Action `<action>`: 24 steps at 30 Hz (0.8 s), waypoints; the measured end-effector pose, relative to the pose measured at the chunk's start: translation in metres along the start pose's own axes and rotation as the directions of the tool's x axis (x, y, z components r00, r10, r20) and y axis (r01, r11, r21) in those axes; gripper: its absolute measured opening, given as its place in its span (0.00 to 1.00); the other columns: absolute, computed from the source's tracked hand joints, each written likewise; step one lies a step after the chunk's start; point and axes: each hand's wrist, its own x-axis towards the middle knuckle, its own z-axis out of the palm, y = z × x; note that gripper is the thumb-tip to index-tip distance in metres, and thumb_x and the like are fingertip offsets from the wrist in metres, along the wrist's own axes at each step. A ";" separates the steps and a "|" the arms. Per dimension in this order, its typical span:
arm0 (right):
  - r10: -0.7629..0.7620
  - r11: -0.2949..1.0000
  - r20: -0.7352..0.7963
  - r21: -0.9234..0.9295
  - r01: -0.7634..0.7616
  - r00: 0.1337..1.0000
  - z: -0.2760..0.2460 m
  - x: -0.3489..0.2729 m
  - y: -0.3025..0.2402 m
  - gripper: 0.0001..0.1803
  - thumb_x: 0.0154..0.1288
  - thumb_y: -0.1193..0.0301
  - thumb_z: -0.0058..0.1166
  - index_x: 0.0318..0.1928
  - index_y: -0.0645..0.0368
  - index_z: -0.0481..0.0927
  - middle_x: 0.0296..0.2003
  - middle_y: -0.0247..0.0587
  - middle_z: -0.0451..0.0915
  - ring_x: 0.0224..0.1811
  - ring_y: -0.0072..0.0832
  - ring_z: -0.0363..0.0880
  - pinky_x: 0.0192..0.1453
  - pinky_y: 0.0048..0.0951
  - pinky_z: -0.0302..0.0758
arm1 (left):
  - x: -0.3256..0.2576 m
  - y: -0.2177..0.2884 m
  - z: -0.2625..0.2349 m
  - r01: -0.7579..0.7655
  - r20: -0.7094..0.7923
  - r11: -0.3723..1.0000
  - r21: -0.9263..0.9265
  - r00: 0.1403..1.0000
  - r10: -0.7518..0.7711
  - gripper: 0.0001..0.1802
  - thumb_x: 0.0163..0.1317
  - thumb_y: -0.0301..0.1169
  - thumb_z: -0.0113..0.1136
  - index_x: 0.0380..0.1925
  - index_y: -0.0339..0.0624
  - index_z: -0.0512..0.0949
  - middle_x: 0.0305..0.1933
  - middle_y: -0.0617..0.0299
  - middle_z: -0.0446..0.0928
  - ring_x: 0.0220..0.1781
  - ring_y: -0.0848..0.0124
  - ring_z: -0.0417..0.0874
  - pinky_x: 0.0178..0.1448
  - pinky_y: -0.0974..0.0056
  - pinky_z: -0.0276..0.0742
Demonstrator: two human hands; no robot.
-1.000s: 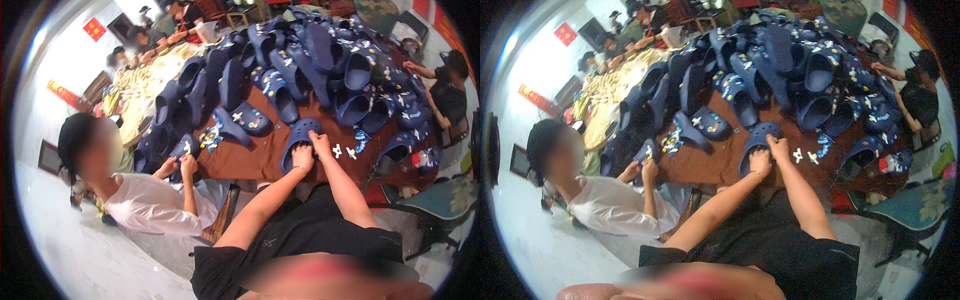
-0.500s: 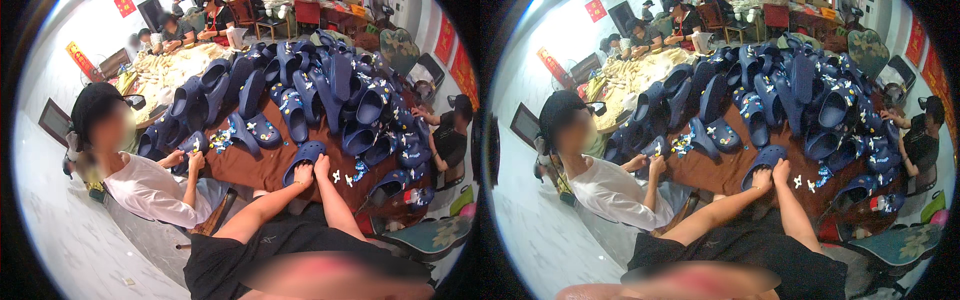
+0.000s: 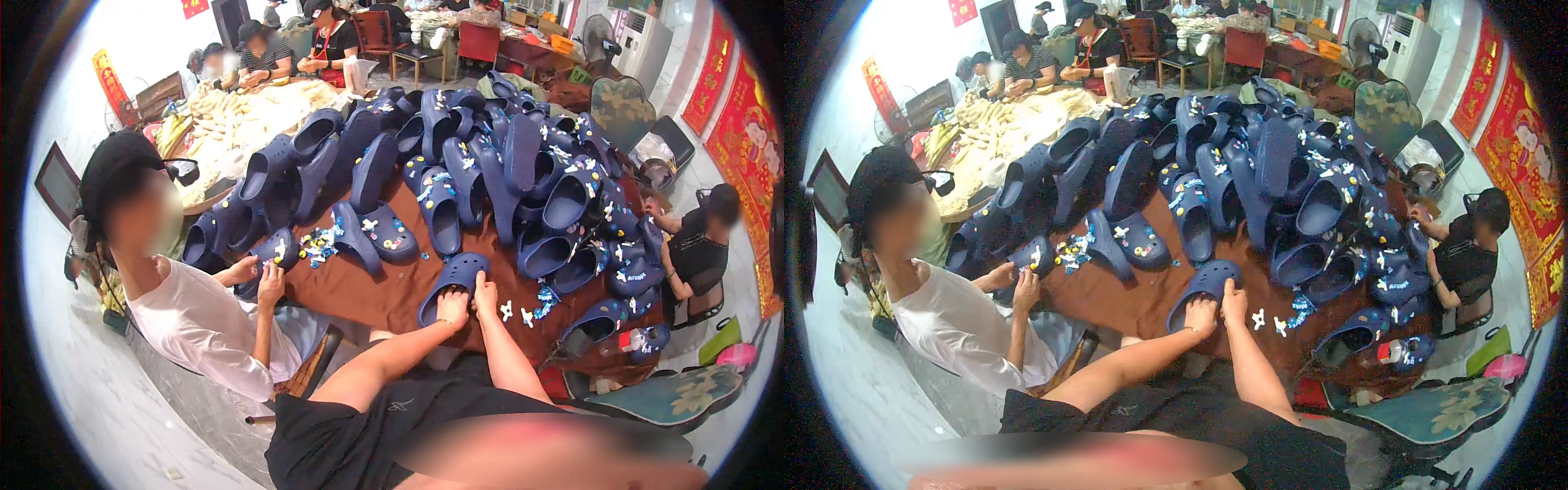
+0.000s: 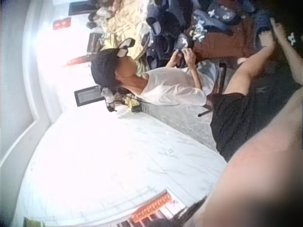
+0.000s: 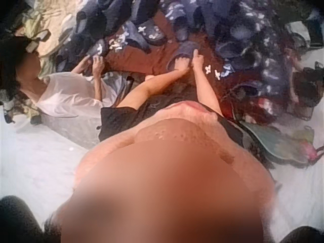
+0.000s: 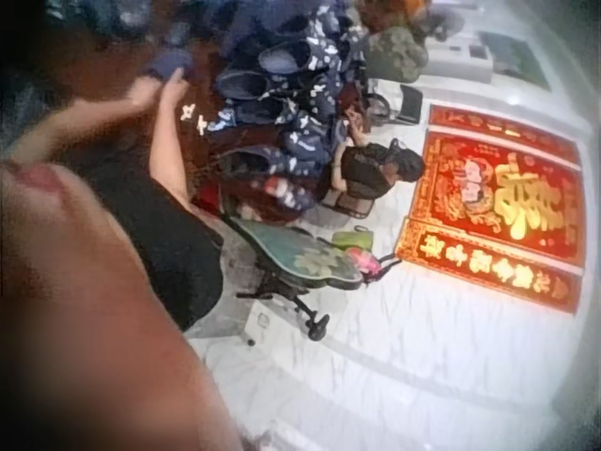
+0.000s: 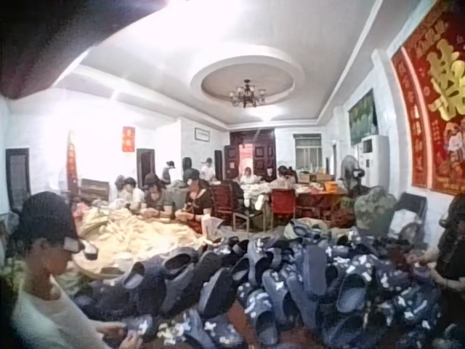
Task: Attaching decorative charms into the holes of blue foam clogs.
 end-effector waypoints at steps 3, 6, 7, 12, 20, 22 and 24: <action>0.027 0.932 0.116 -0.361 0.016 0.993 -0.011 0.000 -0.012 0.52 0.53 0.30 0.43 0.34 0.80 0.79 0.36 0.68 0.79 0.37 0.50 0.81 0.45 0.42 0.75 | -0.002 0.002 0.001 0.007 0.013 0.999 -0.035 1.000 -0.006 0.13 0.51 0.33 0.58 0.38 0.44 0.77 0.46 0.54 0.77 0.57 0.55 0.72 0.61 0.48 0.63; 0.190 0.945 0.195 -0.301 -0.126 0.962 -0.015 -0.004 -0.021 0.52 0.52 0.30 0.43 0.33 0.80 0.80 0.35 0.69 0.79 0.42 0.51 0.81 0.49 0.42 0.74 | 0.000 0.003 -0.006 0.003 0.037 1.000 -0.023 0.999 -0.002 0.15 0.50 0.31 0.58 0.41 0.44 0.76 0.47 0.55 0.77 0.58 0.56 0.72 0.58 0.48 0.65; 0.202 0.937 0.201 -0.323 -0.130 0.959 -0.013 -0.004 -0.023 0.50 0.55 0.31 0.39 0.34 0.77 0.80 0.36 0.71 0.78 0.49 0.55 0.77 0.54 0.45 0.71 | 0.002 0.002 -0.009 0.035 0.110 0.999 -0.033 0.993 -0.032 0.16 0.51 0.30 0.56 0.42 0.44 0.76 0.50 0.55 0.76 0.60 0.57 0.70 0.59 0.48 0.64; -0.079 0.867 0.087 -0.485 0.112 0.993 -0.001 -0.008 -0.027 0.44 0.65 0.39 0.30 0.35 0.73 0.81 0.35 0.67 0.79 0.45 0.56 0.78 0.53 0.47 0.71 | 0.005 -0.004 -0.012 0.073 0.180 0.996 -0.046 0.982 -0.064 0.15 0.52 0.30 0.54 0.42 0.43 0.76 0.49 0.54 0.77 0.60 0.57 0.71 0.58 0.48 0.65; -0.127 0.936 0.016 -0.328 0.125 0.992 0.007 -0.003 -0.003 0.42 0.69 0.43 0.27 0.36 0.74 0.80 0.34 0.67 0.79 0.43 0.56 0.78 0.51 0.46 0.71 | 0.005 -0.008 0.007 0.084 0.043 0.987 -0.134 0.996 -0.079 0.16 0.49 0.30 0.57 0.41 0.42 0.76 0.45 0.53 0.77 0.52 0.54 0.74 0.54 0.48 0.67; -0.096 0.964 -0.011 -0.250 0.090 0.995 0.011 0.003 0.010 0.42 0.70 0.43 0.29 0.39 0.76 0.79 0.32 0.62 0.81 0.40 0.51 0.81 0.47 0.43 0.73 | 0.004 -0.009 0.009 0.086 0.050 0.984 -0.157 0.996 -0.079 0.16 0.50 0.30 0.56 0.42 0.42 0.75 0.46 0.53 0.77 0.53 0.53 0.74 0.55 0.48 0.67; -0.074 0.995 -0.029 -0.072 0.072 0.997 0.016 0.009 0.020 0.38 0.70 0.44 0.32 0.34 0.72 0.79 0.24 0.50 0.79 0.28 0.42 0.78 0.34 0.40 0.72 | 0.004 -0.010 0.009 0.088 0.058 0.980 -0.178 0.995 -0.079 0.17 0.50 0.31 0.55 0.42 0.41 0.75 0.48 0.52 0.76 0.54 0.52 0.73 0.55 0.47 0.66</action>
